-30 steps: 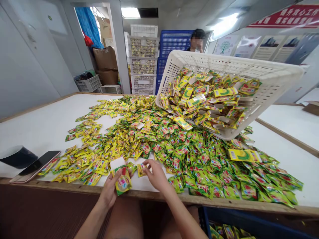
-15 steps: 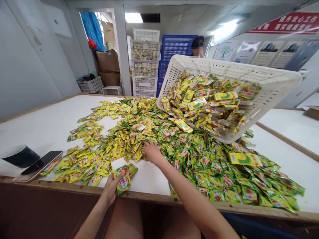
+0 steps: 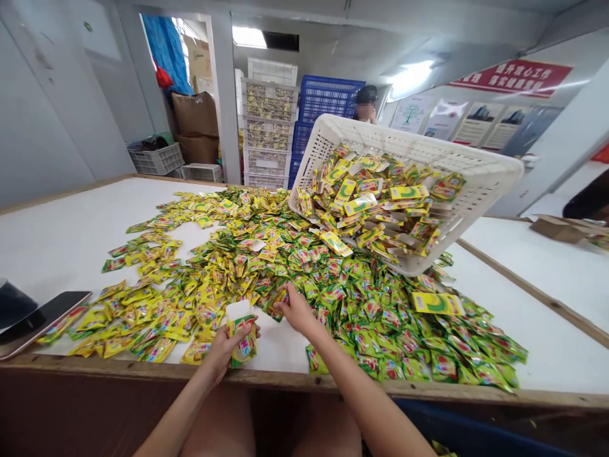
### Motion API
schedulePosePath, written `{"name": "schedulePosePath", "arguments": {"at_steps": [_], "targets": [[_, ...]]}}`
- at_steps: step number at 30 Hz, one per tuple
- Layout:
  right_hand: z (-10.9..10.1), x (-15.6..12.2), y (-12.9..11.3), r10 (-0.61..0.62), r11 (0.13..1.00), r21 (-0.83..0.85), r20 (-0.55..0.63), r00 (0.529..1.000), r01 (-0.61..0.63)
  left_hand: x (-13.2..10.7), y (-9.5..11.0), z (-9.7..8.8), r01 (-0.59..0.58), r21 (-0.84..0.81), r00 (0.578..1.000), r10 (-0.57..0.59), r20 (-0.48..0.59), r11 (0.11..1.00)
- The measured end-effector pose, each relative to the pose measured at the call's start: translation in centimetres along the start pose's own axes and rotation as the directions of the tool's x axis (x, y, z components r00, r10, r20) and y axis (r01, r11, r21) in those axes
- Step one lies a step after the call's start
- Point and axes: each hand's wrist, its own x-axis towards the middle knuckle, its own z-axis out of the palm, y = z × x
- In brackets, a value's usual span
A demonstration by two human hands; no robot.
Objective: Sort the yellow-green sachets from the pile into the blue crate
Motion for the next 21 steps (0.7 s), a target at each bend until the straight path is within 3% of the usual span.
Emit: {"name": "schedulePosePath", "arguments": {"at_steps": [4, 9, 14, 18, 21], "targets": [[-2.1, -1.6, -0.6, 0.003, 0.949, 0.314, -0.046, 0.999, 0.012, 0.6, -0.6, 2.1, 0.023, 0.001, 0.998, -0.023, 0.064, 1.000], [-3.3, -1.6, -2.4, -0.039, 0.882, 0.464, -0.095, 0.995, 0.079, 1.6, -1.6, 3.4, 0.003, 0.076, 0.993, -0.012, 0.118, 0.997], [-2.4, -1.3, -3.6, -0.197, 0.944, 0.247, -0.109, 0.974, 0.218, 1.9, -2.5, 3.5, -0.029, 0.114, 0.986, 0.010, 0.165, 0.993], [-1.8, -1.7, -3.7, -0.295, 0.955, 0.025, -0.011, 0.955, 0.296, 1.7, -2.6, 3.3, -0.039, 0.177, 0.977, 0.000, 0.215, 0.983], [-1.6, -1.8, -4.1, -0.337, 0.940, -0.038, 0.060, 0.940, 0.339, 1.7, -2.7, 3.3, -0.040, 0.196, 0.972, -0.007, 0.235, 0.980]]}}
